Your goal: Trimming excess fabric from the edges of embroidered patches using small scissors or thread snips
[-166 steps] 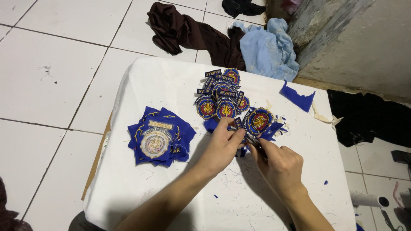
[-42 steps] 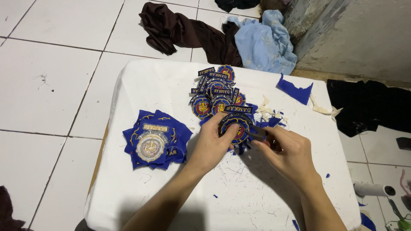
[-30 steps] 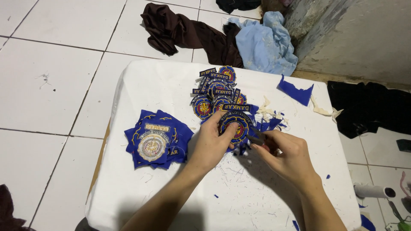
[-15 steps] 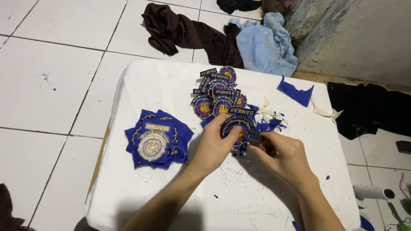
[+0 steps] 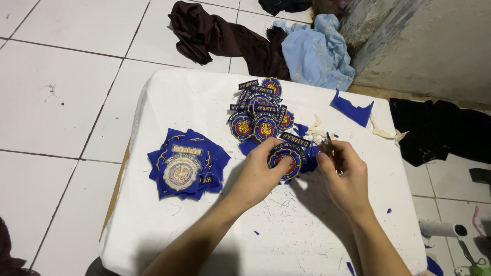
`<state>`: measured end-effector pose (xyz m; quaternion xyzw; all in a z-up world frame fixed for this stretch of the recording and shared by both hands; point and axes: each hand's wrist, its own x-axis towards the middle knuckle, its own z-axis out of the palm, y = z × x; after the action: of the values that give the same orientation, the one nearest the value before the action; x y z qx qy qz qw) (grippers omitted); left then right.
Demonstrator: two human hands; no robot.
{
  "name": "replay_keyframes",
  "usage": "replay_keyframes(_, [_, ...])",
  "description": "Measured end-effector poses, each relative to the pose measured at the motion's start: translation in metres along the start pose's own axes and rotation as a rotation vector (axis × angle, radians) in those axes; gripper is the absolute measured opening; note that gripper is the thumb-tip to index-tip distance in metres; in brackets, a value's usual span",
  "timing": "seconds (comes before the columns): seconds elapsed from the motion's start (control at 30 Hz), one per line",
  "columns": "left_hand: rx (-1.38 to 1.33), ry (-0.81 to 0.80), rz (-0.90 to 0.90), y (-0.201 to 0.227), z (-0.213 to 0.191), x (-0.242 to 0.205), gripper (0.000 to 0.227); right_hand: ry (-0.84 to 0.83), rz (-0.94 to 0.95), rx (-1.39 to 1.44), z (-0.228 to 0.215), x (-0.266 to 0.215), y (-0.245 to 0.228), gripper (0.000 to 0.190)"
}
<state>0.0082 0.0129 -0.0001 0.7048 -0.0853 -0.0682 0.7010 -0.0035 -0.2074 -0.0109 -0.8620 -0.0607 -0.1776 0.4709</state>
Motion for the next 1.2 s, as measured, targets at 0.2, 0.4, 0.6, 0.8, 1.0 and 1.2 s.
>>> replay_keyframes(0.2, [0.313, 0.130, -0.066, 0.037, -0.022, 0.003, 0.036, 0.016, -0.043, -0.073, 0.008, 0.003, -0.009, 0.020])
replay_keyframes(0.4, [0.610, 0.168, -0.009, 0.040, -0.026, 0.072, 0.041, 0.027, -0.037, -0.129, 0.007, 0.003, -0.004, 0.024])
replay_keyframes(0.6, [0.999, 0.326, 0.304, 0.040, -0.029, 0.048, 0.050, 0.001, -0.034, -0.213, 0.001, 0.009, -0.012, 0.028])
replay_keyframes(0.8, [1.289, 0.223, 0.410, -0.014, -0.022, -0.013, 0.021, -0.001, -0.026, -0.217, 0.001, 0.010, -0.014, 0.029])
replay_keyframes(1.0, [1.511, 0.388, 0.262, 0.017, -0.070, -0.062, 0.039, -0.019, -0.003, -0.237, 0.000, 0.011, -0.012, 0.029])
replay_keyframes(1.2, [1.500, 0.353, 0.036, -0.008, -0.086, -0.070, 0.044, -0.047, 0.016, -0.241, 0.001, 0.010, -0.023, 0.029])
